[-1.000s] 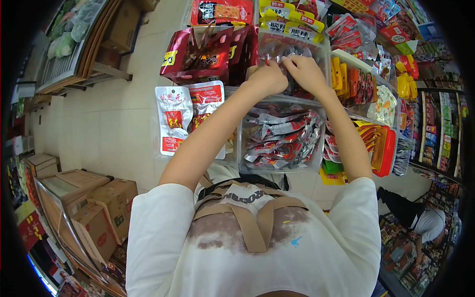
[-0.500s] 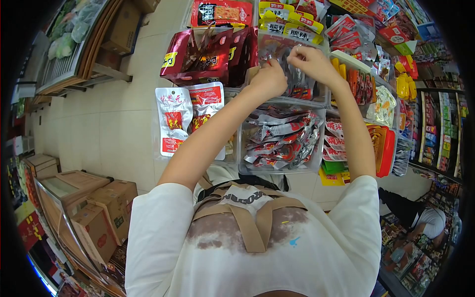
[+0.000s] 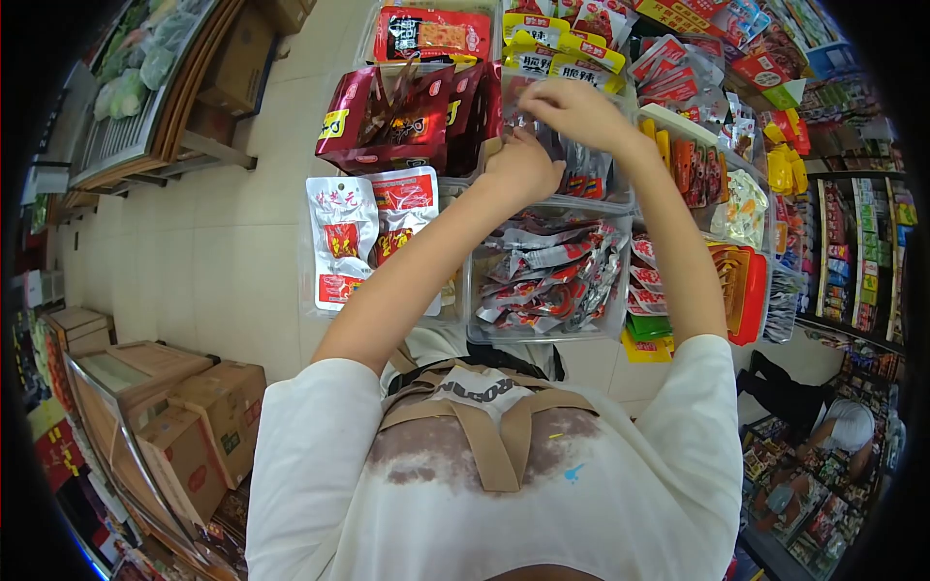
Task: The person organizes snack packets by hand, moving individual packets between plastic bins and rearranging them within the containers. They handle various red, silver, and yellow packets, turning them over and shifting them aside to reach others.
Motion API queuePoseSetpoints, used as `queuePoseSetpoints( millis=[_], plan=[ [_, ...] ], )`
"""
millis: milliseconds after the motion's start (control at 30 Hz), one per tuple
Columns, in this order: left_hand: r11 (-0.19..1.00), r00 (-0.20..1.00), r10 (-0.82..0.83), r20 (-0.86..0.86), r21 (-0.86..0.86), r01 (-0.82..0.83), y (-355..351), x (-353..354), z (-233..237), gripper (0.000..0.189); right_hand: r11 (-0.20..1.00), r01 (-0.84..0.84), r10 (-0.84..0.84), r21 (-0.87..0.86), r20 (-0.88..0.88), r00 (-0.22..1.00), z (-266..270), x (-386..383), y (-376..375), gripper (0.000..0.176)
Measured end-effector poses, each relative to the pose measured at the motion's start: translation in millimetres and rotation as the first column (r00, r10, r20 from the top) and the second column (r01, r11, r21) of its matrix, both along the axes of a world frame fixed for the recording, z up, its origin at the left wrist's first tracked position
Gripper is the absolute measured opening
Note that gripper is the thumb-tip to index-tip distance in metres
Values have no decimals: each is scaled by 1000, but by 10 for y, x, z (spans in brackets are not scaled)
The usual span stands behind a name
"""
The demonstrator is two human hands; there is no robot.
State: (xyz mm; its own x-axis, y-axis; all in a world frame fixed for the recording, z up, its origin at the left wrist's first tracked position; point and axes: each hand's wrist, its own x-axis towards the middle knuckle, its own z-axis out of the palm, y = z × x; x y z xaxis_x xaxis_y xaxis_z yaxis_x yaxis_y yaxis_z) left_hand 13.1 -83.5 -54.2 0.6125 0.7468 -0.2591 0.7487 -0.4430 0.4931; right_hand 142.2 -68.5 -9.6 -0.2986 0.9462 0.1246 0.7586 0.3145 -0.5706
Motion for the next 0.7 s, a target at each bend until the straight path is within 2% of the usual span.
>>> queuePoseSetpoints(
  millis=[33, 67, 133, 167, 233, 267, 333, 467, 533, 700],
  plan=[
    [1000, 1000, -1, -10, -8, 0, -11, -11, 82, 66, 999, -34, 31, 41, 72, 997, -33, -78, 41, 22],
    [1000, 1000, -2, -9, -6, 2, -11, -45, 149, 66, 999, -33, 30, 43, 73, 997, -67, -88, 77, 22],
    [969, 970, -241, -30, -58, 239, 0, -158, 260, 58, 997, 27, -16, -65, 163, 986, -94, -109, 153, 21],
    [969, 970, -241, -30, -58, 239, -39, -208, 300, 58, 998, 27, -16, -65, 163, 987, -78, -66, 153, 21],
    [988, 988, -154, 9, 33, 154, -132, -307, 354, 49, 982, 157, -130, -101, 233, 964, 53, 49, 126, 20],
    [988, 989, -150, 8, 30, 150, -164, -336, 348, 49, 983, 153, -125, -105, 232, 965, 42, 98, 105, 20],
    [974, 976, -170, 137, 173, 146, -224, -364, 308, 45, 945, 262, -150, -197, 451, 880, 5, 162, 49, 20],
    [955, 971, -200, 130, 248, 163, -246, -320, 225, 44, 933, 261, -153, -248, 382, 912, -66, 102, -34, 19],
    [967, 973, -223, 61, 143, 213, -209, -294, 219, 46, 927, 323, -226, -189, 405, 886, -82, 46, -71, 19],
    [967, 970, -232, 74, 126, 222, -182, -310, 226, 45, 914, 379, -294, -146, 406, 865, -139, 4, -105, 20]
  ],
)
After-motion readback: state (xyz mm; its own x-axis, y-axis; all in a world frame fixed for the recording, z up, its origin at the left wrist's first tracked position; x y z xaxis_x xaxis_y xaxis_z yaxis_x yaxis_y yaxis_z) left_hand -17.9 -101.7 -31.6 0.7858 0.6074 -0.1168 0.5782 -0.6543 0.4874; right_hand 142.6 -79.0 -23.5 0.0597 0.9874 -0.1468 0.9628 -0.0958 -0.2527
